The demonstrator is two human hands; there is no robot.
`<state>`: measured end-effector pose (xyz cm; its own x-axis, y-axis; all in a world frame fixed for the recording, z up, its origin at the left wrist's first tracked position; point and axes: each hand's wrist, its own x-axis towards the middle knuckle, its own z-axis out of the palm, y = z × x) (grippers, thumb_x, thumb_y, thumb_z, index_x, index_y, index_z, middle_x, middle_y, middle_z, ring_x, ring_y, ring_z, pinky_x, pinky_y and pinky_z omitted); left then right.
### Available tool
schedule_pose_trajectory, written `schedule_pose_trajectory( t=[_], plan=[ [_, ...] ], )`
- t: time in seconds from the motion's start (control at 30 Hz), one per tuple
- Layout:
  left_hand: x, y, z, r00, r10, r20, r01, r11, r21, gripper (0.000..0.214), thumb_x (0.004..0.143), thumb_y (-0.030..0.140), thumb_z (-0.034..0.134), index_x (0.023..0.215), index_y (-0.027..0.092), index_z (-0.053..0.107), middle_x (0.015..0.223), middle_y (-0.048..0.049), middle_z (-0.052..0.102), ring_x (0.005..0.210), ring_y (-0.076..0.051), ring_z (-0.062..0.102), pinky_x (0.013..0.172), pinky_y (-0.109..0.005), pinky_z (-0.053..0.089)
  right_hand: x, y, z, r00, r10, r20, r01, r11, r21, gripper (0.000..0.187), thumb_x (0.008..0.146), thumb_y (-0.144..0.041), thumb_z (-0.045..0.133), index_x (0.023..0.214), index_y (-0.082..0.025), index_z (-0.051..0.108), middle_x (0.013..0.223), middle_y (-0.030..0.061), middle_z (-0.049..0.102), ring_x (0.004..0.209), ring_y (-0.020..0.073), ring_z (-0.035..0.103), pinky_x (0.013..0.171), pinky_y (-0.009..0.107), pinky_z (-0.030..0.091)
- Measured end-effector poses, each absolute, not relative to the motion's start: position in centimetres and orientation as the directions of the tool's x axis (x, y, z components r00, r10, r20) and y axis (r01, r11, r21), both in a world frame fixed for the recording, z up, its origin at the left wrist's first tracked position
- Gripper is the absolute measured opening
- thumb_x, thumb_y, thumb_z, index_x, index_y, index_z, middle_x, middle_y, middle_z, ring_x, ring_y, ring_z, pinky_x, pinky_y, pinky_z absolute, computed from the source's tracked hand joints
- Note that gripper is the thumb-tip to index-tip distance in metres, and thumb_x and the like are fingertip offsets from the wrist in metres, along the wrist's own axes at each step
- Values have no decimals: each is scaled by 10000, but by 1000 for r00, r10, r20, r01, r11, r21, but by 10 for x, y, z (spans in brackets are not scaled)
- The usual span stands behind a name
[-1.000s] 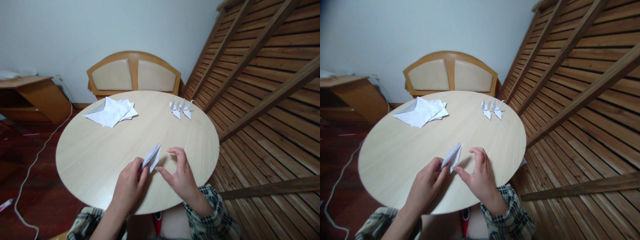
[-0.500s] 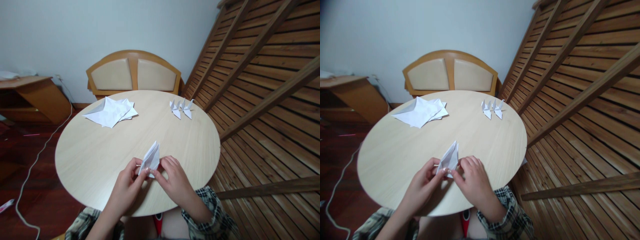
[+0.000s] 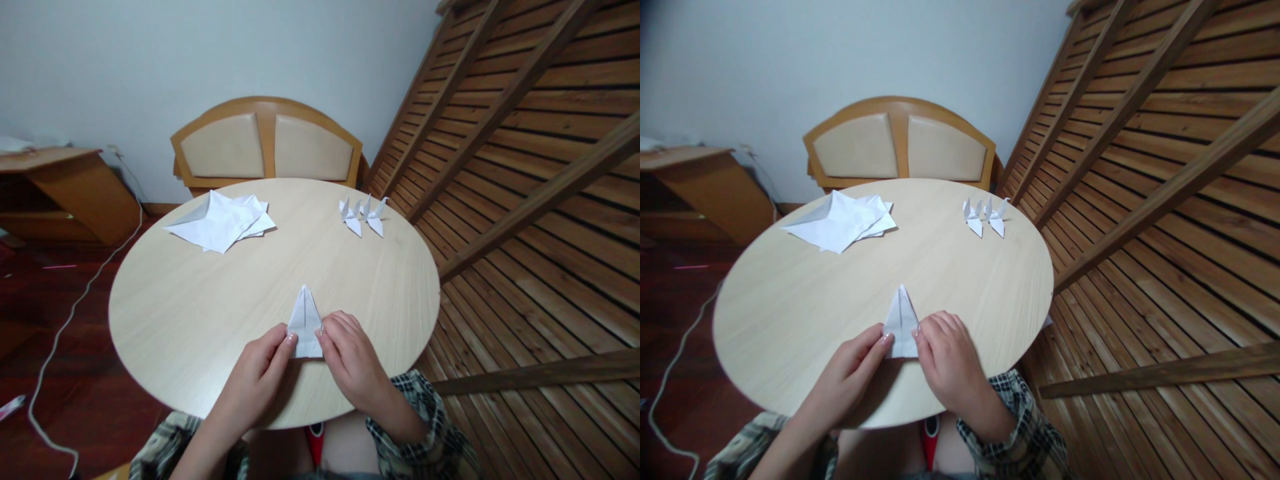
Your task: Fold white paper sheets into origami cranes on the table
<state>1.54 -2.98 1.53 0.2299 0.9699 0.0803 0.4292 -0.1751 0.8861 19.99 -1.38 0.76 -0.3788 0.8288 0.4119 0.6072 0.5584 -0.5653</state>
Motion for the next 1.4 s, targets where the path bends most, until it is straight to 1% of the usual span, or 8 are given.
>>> schedule_pose_trajectory(
  t=[0.27, 0.4, 0.47, 0.6, 0.77, 1.1, 1.23, 1.4],
  plan=[
    [16, -26, 11, 165, 968, 189, 654, -251, 713, 398, 989, 397, 434, 648, 205, 507, 649, -17, 557, 642, -182, 553, 608, -303, 409, 199, -11, 1, -369, 846, 386, 650, 531, -543, 271, 1023, -246, 392, 773, -203, 486, 815, 48, 582, 852, 204, 523, 790, 354, 420],
    [15, -24, 4, 125, 953, 278, 680, -286, 675, 182, 977, 352, 507, 968, 202, 610, 852, -47, 643, 802, -214, 615, 723, -354, 494, 201, -8, -4, -313, 871, 379, 703, 481, -524, 296, 1023, -243, 393, 749, -207, 499, 809, 45, 591, 837, 203, 530, 769, 348, 435],
    [15, -24, 3, 104, 913, 394, 695, -350, 628, 231, 952, 302, 561, 1160, 202, 555, 1006, -76, 653, 935, -234, 618, 819, -401, 514, 201, -6, -7, -263, 888, 377, 750, 434, -498, 295, 1024, -248, 396, 756, -207, 512, 819, 47, 601, 835, 207, 536, 769, 352, 438],
    [16, -26, 3, 259, 814, 520, 713, -525, 466, 235, 931, 199, 572, 1165, 210, 554, 1130, -106, 618, 1054, -259, 584, 884, -449, 518, 198, -3, -11, -209, 907, 365, 861, 348, -372, 279, 1021, -259, 410, 792, -200, 559, 818, 58, 617, 829, 231, 564, 771, 376, 438],
    [17, -27, -1, 374, 757, 536, 719, -602, 347, 283, 923, 117, 543, 1192, 197, 582, 1207, -134, 608, 1141, -287, 565, 915, -495, 539, 198, 3, -13, -191, 907, 376, 919, 299, -255, 301, 1026, -272, 402, 809, -196, 596, 797, 64, 642, 794, 236, 606, 729, 369, 435],
    [18, -30, -5, 519, 700, 491, 675, -688, 267, 362, 943, 175, 546, 1305, 179, 559, 1335, -137, 616, 1311, -304, 521, 1030, -525, 525, 201, 5, -9, -213, 901, 379, 914, 321, -249, 335, 1035, -281, 371, 785, -206, 582, 783, 62, 665, 781, 224, 636, 699, 348, 444],
    [19, -30, -5, 516, 733, 443, 702, -658, 272, 369, 958, 206, 530, 1323, 166, 564, 1360, -146, 608, 1338, -308, 505, 1055, -538, 504, 202, 6, -10, -192, 900, 392, 905, 317, -284, 332, 1032, -316, 373, 769, -218, 551, 730, 56, 653, 719, 216, 631, 638, 336, 432],
    [22, -30, -3, 520, 771, 368, 706, -630, 323, 396, 977, 225, 498, 1365, 157, 539, 1390, -153, 584, 1325, -278, 530, 1057, -483, 515, 206, 8, -8, -170, 920, 353, 871, 308, -382, 162, 993, -315, 471, 900, -210, 552, 709, 25, 634, 682, 202, 626, 600, 315, 426]
  ],
)
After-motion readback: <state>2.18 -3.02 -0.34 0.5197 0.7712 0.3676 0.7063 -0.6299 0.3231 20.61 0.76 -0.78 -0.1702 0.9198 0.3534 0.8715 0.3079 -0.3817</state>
